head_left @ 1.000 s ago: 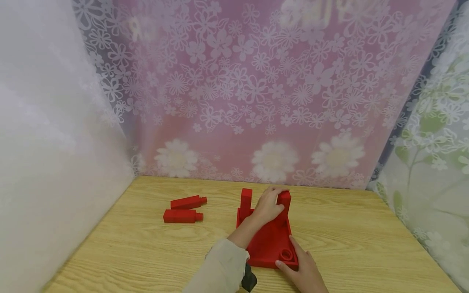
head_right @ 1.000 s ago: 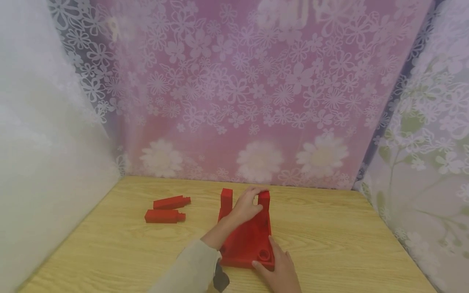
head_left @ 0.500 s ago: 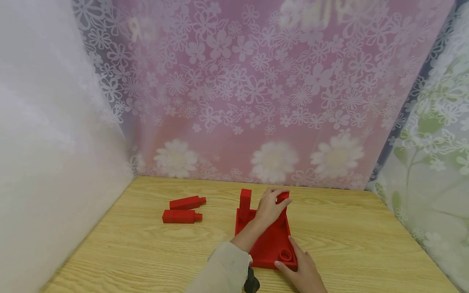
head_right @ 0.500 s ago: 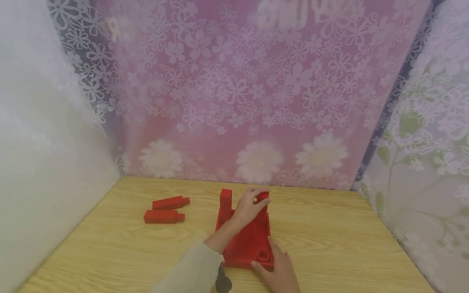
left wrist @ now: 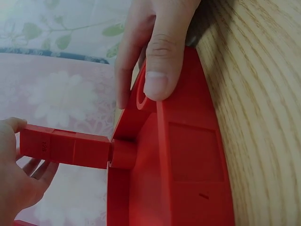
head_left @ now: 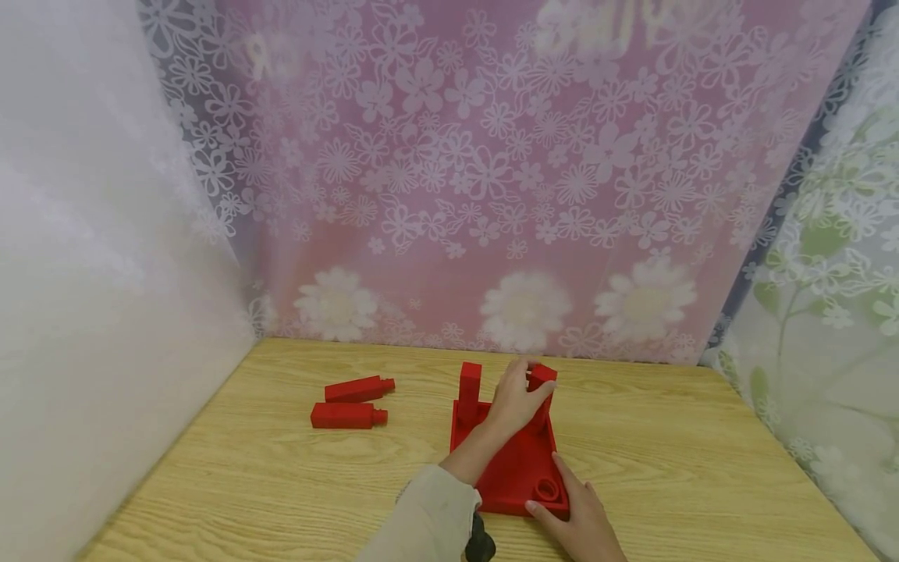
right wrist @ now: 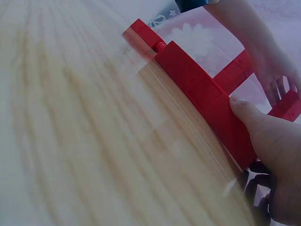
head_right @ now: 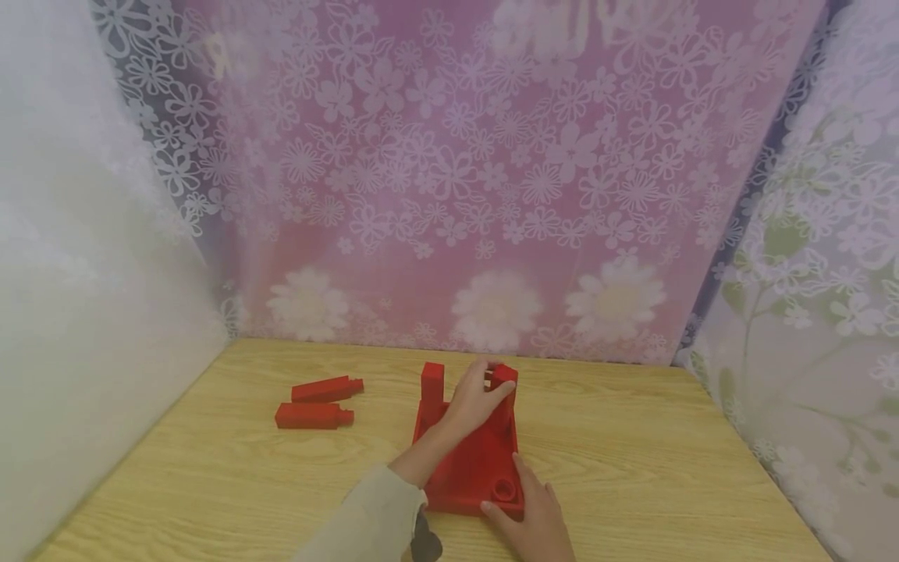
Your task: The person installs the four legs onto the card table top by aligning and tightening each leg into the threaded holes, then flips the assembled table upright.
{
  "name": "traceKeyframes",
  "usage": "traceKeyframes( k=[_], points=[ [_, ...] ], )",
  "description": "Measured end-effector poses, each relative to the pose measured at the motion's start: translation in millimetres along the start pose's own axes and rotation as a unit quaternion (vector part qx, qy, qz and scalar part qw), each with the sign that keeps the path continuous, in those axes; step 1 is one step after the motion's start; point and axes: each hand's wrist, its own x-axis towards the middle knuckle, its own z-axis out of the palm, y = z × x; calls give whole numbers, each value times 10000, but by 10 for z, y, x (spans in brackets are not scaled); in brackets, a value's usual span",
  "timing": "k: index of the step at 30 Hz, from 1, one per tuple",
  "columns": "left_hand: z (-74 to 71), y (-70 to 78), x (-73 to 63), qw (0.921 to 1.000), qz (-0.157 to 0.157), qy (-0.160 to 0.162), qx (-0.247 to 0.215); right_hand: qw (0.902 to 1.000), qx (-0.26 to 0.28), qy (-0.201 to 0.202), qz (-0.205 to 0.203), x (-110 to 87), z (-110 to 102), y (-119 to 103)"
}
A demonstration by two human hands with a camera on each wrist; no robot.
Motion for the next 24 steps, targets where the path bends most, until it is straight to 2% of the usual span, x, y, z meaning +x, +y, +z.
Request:
traceKeyframes(
  k=[5, 14, 17, 19, 24],
  points=[
    [-20, 20, 28, 9993, -135, -219, 259, 10000, 49, 9, 20, 2, 6, 11],
    [-22, 76, 73, 9972, -134, -467, 563, 9999, -80, 3, 139, 8, 11, -2],
    [2, 111, 82, 9968, -302, -320, 667, 9998, -70, -23, 161, 7, 10, -9],
    [19, 138, 84, 9966, -410, -103, 709, 9998, -65, -33, 162, 4, 9, -12],
    [43, 152, 68, 9964, -569, 357, 516, 9999, -36, -23, 107, -2, 5, -22]
  ],
)
